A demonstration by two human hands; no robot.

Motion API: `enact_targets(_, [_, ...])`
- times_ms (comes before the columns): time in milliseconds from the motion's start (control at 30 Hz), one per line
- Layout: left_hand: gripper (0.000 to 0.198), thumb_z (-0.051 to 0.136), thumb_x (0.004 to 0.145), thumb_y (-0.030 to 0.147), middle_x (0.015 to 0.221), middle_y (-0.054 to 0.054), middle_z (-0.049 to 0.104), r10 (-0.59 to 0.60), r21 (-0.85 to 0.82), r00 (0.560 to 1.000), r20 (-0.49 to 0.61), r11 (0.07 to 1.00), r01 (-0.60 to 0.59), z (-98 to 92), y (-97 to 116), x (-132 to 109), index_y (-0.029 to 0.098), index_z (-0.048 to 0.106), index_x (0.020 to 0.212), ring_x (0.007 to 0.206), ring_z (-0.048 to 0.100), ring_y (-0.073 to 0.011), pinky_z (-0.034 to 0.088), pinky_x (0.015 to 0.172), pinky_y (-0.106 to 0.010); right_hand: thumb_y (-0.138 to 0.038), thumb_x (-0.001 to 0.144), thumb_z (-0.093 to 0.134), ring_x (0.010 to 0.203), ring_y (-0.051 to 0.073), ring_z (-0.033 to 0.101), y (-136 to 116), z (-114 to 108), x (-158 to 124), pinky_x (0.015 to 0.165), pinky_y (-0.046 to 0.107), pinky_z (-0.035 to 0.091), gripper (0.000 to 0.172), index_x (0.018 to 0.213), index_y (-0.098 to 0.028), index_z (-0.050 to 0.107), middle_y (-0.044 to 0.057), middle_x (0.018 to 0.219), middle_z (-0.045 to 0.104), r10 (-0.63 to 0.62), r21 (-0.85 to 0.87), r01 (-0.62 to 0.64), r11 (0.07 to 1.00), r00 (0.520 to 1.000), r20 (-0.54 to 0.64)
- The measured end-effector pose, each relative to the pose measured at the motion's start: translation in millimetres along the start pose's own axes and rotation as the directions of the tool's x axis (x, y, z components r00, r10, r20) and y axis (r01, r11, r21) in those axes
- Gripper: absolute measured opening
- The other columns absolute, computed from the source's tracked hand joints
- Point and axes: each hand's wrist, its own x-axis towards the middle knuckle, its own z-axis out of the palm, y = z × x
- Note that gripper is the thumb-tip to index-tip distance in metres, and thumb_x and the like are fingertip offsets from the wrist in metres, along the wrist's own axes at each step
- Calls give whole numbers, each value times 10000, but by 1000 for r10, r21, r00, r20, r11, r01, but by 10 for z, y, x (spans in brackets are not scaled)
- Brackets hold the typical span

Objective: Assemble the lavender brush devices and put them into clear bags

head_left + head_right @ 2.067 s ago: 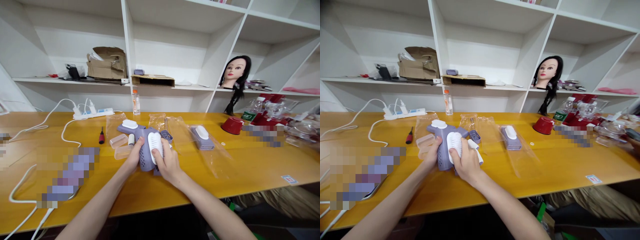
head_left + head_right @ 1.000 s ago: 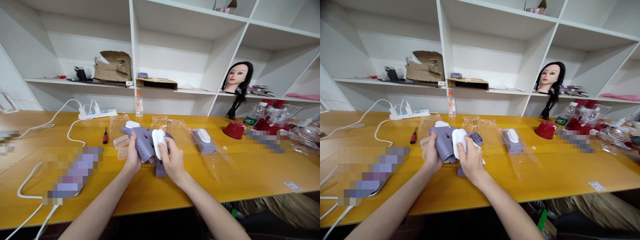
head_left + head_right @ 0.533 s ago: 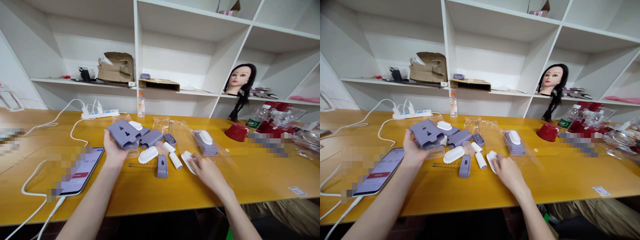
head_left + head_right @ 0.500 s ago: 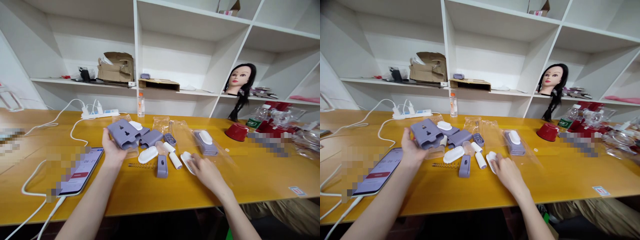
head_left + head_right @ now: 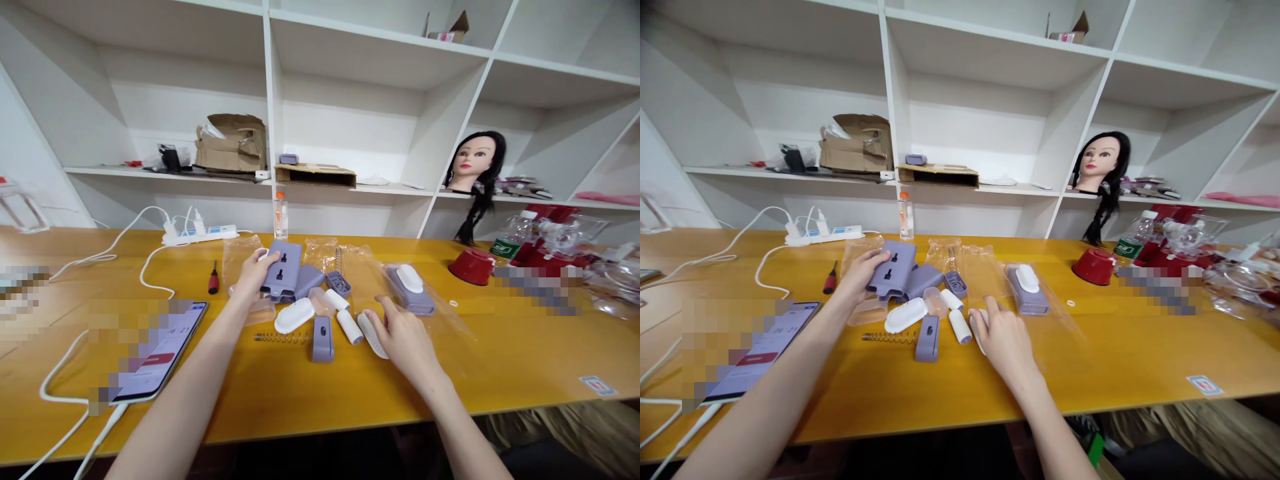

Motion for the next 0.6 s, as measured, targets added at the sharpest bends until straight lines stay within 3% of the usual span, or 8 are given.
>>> enact_targets(167, [292,725,489,265,597,-27,627,68,113,988,-141,992,-52,-240,-56,237,117,661,733,575,574,-172,446,549,-271,-401,889,382,585,208,628,36,64,16,551,271,365,339,1023,-168,588,49,655,656,-6,100,11,995,999,-51])
enact_targets(300, [319,605,618,317,660,-11,631,134,110,939,-318,988,-104,-532,-21,348,127,651,870,611,573,-154,454,561,-258,-400,881,388,597,214,632,125,178,54,556,273,369,330,943,-174,621,40,604,646,45,158,-26,987,991,-122])
enact_targets(367, [362,548,664,316,704,-17,640,152,111,913,-379,987,-119,-584,-16,360,118,627,955,633,578,-148,459,570,-253,-401,874,398,585,204,629,157,241,78,561,270,378,333,926,-169,631,48,617,655,75,204,-40,978,983,-169])
enact_targets(467, [403,512,693,325,768,-39,661,166,129,919,-357,983,-127,-459,-24,358,105,610,1017,662,595,-150,471,581,-254,-392,868,408,575,188,623,175,305,103,575,264,394,327,909,-165,639,53,637,663,103,265,-42,963,971,-218])
enact_targets(600, [372,581,659,355,822,-46,693,187,205,968,-165,967,-151,45,-50,452,144,655,956,715,622,-164,478,614,-255,-372,868,412,589,177,624,173,321,95,582,255,406,310,844,-170,646,53,651,669,106,318,-18,948,960,-261])
